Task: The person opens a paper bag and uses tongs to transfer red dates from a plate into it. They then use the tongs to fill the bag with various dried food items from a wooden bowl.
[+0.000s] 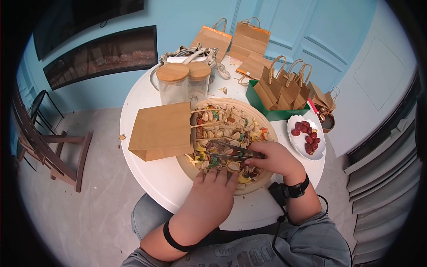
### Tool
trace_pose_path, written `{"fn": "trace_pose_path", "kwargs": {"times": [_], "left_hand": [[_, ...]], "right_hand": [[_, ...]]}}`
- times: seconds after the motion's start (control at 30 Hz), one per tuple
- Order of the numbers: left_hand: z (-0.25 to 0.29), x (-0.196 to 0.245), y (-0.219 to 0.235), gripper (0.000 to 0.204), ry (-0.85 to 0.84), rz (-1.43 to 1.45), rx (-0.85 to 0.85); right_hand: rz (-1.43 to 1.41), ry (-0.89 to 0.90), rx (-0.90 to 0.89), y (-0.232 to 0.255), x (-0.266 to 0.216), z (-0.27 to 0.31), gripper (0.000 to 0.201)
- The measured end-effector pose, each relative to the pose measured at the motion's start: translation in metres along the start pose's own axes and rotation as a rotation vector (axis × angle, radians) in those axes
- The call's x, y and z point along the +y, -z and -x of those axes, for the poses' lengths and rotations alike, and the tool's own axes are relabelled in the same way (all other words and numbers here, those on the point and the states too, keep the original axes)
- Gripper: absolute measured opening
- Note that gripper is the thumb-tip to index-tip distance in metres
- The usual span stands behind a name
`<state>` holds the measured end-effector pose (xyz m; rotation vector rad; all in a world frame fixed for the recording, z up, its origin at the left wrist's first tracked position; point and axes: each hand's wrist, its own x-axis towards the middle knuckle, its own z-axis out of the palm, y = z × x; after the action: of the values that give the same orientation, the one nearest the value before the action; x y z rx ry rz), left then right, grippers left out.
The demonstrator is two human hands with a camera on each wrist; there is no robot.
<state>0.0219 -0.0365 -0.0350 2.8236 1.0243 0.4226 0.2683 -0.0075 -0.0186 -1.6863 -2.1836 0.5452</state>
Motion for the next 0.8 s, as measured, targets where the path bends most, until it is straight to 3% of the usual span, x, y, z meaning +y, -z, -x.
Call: {"fn": "trace_pose_path", "kwargs": {"times": [0.8], "left_hand": [[0.0004,-0.0005,0.0024,0.046,0.005,0.016,-0.011]], "right_hand": [[0.018,-0.019,-0.008,0.0004,0.0003,0.0013,0.034]]}}
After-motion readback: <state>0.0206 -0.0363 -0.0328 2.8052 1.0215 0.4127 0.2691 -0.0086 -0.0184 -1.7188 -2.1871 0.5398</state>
